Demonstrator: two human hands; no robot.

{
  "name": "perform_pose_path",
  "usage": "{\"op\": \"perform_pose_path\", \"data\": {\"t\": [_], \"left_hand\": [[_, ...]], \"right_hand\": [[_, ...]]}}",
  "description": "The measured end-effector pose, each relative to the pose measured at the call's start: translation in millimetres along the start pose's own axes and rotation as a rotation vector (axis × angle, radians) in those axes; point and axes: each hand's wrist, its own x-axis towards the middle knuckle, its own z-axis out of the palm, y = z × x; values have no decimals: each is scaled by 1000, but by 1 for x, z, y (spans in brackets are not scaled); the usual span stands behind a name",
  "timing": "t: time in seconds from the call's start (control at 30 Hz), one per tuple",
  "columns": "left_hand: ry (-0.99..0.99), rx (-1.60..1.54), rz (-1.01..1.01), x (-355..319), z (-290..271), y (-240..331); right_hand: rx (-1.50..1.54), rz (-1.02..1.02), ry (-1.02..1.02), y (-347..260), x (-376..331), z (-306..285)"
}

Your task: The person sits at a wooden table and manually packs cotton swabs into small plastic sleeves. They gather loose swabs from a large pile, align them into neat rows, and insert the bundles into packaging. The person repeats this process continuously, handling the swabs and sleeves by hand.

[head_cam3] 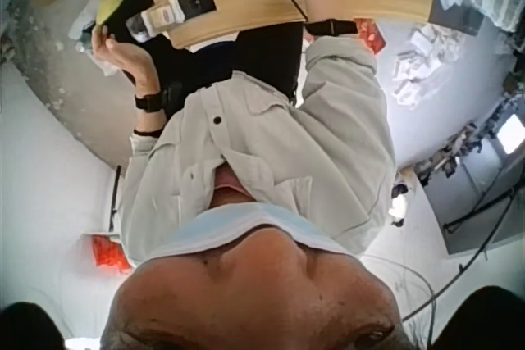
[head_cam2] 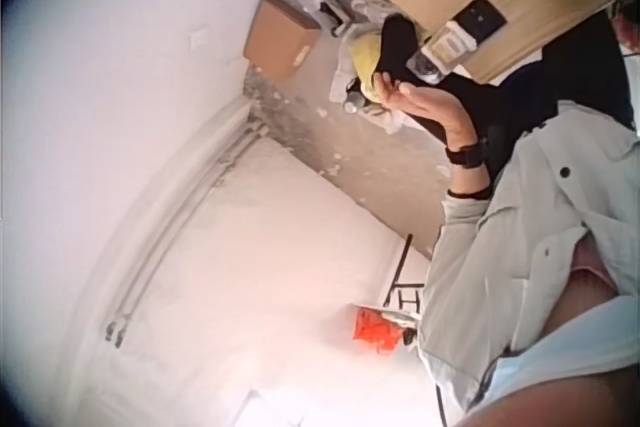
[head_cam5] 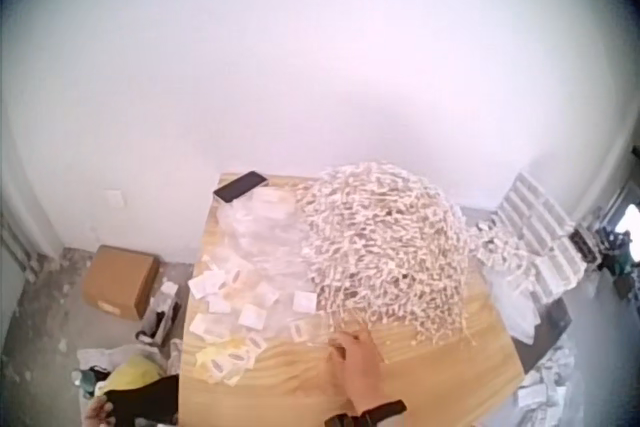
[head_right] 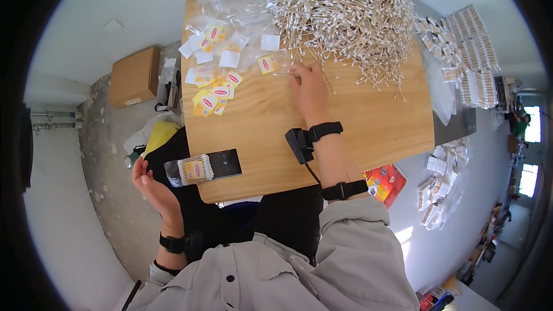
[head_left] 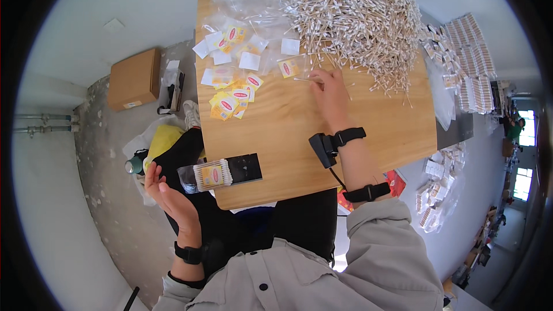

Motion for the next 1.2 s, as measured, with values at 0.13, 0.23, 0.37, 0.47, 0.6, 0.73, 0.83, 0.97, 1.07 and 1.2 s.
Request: {"op": "perform_pose_path", "data": {"t": [0.13, 0.23, 0.37, 0.47, 0.6, 0.73, 0.83, 0.97, 1.07, 1.2], "left_hand": [[-262, -55, 223, -20, 28, 38], [-417, -10, 305, -47, 52, 51], [-839, 176, 490, -60, 98, 77], [-933, 226, 552, -55, 157, 77], [-880, 393, 691, -36, 222, 54], [-761, 736, 754, -12, 255, 32], [-874, 883, 739, -1, 250, 35], [-824, 970, 737, 8, 233, 36], [-791, 949, 724, 4, 223, 37], [-766, 715, 706, -24, 222, 41]], "right_hand": [[-179, -84, -1, 16, 15, -14], [-196, -104, 50, 12, 26, -22], [-166, -201, 53, 29, 37, -13], [-167, -175, 34, 35, 37, -10], [-133, -119, -33, 18, 22, -13], [-113, -142, 10, 9, 13, -12], [-124, -193, -4, 16, 13, -13], [-141, -145, -21, 14, 15, -14], [-165, -178, -38, 9, 7, -18], [-128, -217, -69, 1, -18, -21]]}}
